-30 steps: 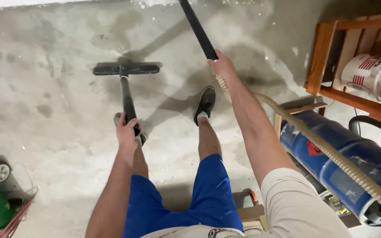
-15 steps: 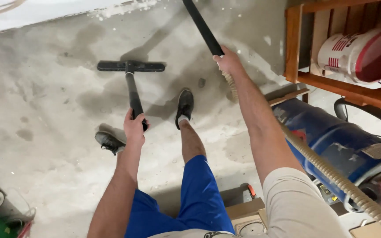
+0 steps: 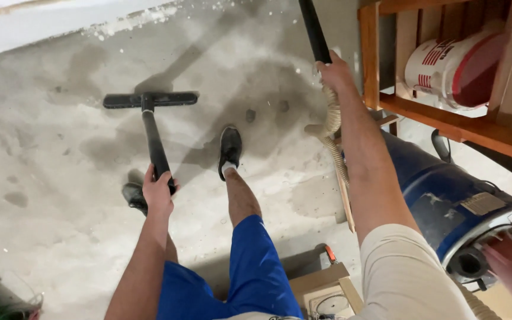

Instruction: Vacuuming the concrete floor of a woodworking shop using a shop vacuum, including moving the vacuum unit and adjusting the wand.

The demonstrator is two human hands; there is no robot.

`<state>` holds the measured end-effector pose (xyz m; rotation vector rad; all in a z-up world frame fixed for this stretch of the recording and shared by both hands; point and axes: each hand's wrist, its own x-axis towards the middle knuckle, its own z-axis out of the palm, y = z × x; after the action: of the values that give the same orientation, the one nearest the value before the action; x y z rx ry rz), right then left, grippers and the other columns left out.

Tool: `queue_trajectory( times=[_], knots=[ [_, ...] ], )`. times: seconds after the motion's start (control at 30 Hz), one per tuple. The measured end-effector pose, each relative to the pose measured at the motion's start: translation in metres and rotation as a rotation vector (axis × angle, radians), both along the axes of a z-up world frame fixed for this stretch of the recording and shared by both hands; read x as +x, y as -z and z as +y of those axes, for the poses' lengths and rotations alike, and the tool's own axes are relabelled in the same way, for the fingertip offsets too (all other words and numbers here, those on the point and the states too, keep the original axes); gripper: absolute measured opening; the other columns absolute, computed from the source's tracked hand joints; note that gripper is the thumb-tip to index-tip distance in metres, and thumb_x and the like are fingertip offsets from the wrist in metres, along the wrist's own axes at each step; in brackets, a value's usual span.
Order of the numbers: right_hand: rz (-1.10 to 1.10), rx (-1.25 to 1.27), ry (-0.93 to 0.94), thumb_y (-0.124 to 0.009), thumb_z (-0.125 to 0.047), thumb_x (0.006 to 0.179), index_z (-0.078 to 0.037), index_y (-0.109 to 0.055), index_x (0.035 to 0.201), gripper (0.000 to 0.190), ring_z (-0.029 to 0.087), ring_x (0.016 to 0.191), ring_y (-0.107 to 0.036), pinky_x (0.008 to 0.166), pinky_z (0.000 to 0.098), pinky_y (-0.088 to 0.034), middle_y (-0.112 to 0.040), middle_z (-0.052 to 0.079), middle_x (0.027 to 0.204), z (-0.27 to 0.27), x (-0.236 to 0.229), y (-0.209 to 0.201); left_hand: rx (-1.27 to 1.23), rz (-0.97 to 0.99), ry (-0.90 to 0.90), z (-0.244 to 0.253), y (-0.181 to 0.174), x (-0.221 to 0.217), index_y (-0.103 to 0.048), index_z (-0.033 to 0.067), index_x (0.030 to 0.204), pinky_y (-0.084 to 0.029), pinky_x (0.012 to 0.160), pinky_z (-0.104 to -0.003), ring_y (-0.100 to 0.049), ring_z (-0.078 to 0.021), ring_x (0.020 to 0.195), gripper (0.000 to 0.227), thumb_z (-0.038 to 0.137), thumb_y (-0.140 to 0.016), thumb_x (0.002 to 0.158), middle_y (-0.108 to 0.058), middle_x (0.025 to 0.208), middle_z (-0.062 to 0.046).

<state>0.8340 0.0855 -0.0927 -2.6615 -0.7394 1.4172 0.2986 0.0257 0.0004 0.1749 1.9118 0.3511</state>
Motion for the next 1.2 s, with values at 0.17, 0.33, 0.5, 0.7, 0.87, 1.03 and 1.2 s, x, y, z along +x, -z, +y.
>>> queue_trajectory(
  times=[0.17, 0.33, 0.5, 0.7, 0.87, 1.03, 1.2],
  knots=[
    [-0.02, 0.014, 0.007, -0.054, -0.042, 0.091, -0.021, -0.058, 0.14, 0.053, 0.026, 0.1, -0.069, 0.084, 0.0381, -0.056, -0.068, 0.01, 0.123, 0.015, -0.002, 0.043, -0.023, 0.023, 0.026, 0.004, -0.003, 0.001, -0.037, 0.014, 0.162, -0.053, 0.058, -0.034, -0.055, -0.019, 0.062, 0.071, 0.005, -0.06, 0.096, -0.059, 0.101, -0.013],
    [-0.076, 0.056, -0.073, -0.065, -0.049, 0.09, -0.019, -0.063, 0.135, 0.055, 0.036, 0.113, -0.067, 0.09, 0.0455, -0.051, -0.071, 0.014, 0.126, 0.027, -0.034, 0.08, -0.048, -0.014, 0.03, 0.006, -0.007, -0.005, -0.032, 0.0153, 0.163, -0.051, 0.062, -0.036, -0.055, -0.0189, 0.069, 0.071, 0.006, -0.058, 0.098, -0.061, 0.115, -0.01],
    [0.019, 0.043, 0.01, -0.063, -0.041, 0.089, -0.017, -0.066, 0.13, 0.048, 0.028, 0.104, -0.071, 0.085, 0.039, -0.054, -0.074, 0.009, 0.12, 0.044, -0.089, 0.038, -0.036, -0.021, 0.009, 0.003, -0.002, -0.006, -0.032, 0.0154, 0.164, -0.047, 0.055, -0.038, -0.054, -0.0206, 0.064, 0.074, 0.002, -0.06, 0.097, -0.062, 0.095, -0.013],
    [0.051, -0.008, -0.02, -0.061, -0.042, 0.091, -0.019, -0.064, 0.134, 0.048, 0.025, 0.105, -0.071, 0.088, 0.0381, -0.053, -0.073, 0.005, 0.122, 0.056, -0.144, -0.002, -0.019, -0.054, -0.013, -0.015, 0.016, -0.02, -0.034, 0.0167, 0.163, -0.051, 0.054, -0.034, -0.054, -0.0172, 0.061, 0.076, 0.004, -0.061, 0.093, -0.063, 0.089, -0.011],
    [0.062, -0.021, -0.082, -0.059, -0.042, 0.095, -0.017, -0.064, 0.13, 0.043, 0.026, 0.094, -0.072, 0.08, 0.0395, -0.054, -0.074, 0.007, 0.113, 0.058, -0.195, -0.01, -0.003, -0.115, 0.023, -0.027, 0.026, -0.031, -0.034, 0.0217, 0.163, -0.055, 0.057, -0.035, -0.056, -0.0161, 0.065, 0.078, 0.009, -0.06, 0.09, -0.062, 0.089, -0.011],
    [0.066, 0.039, -0.17, -0.066, -0.049, 0.094, -0.016, -0.05, 0.153, 0.069, 0.036, 0.137, -0.055, 0.113, 0.0479, -0.047, -0.06, 0.018, 0.144, 0.053, -0.255, 0.037, 0.071, -0.217, 0.008, -0.041, 0.059, -0.063, -0.033, 0.0154, 0.16, -0.069, 0.06, -0.042, -0.067, -0.0246, 0.073, 0.081, 0.008, -0.068, 0.088, -0.051, 0.119, -0.021],
    [0.107, -0.022, -0.316, -0.064, -0.05, 0.095, -0.016, -0.048, 0.154, 0.07, 0.039, 0.139, -0.053, 0.115, 0.0508, -0.044, -0.059, 0.023, 0.145, 0.052, -0.343, 0.034, 0.039, -0.265, -0.041, -0.04, 0.019, -0.096, -0.031, 0.014, 0.162, -0.069, 0.06, -0.041, -0.068, -0.0257, 0.072, 0.08, 0.006, -0.067, 0.091, -0.053, 0.118, -0.023]
  ],
)
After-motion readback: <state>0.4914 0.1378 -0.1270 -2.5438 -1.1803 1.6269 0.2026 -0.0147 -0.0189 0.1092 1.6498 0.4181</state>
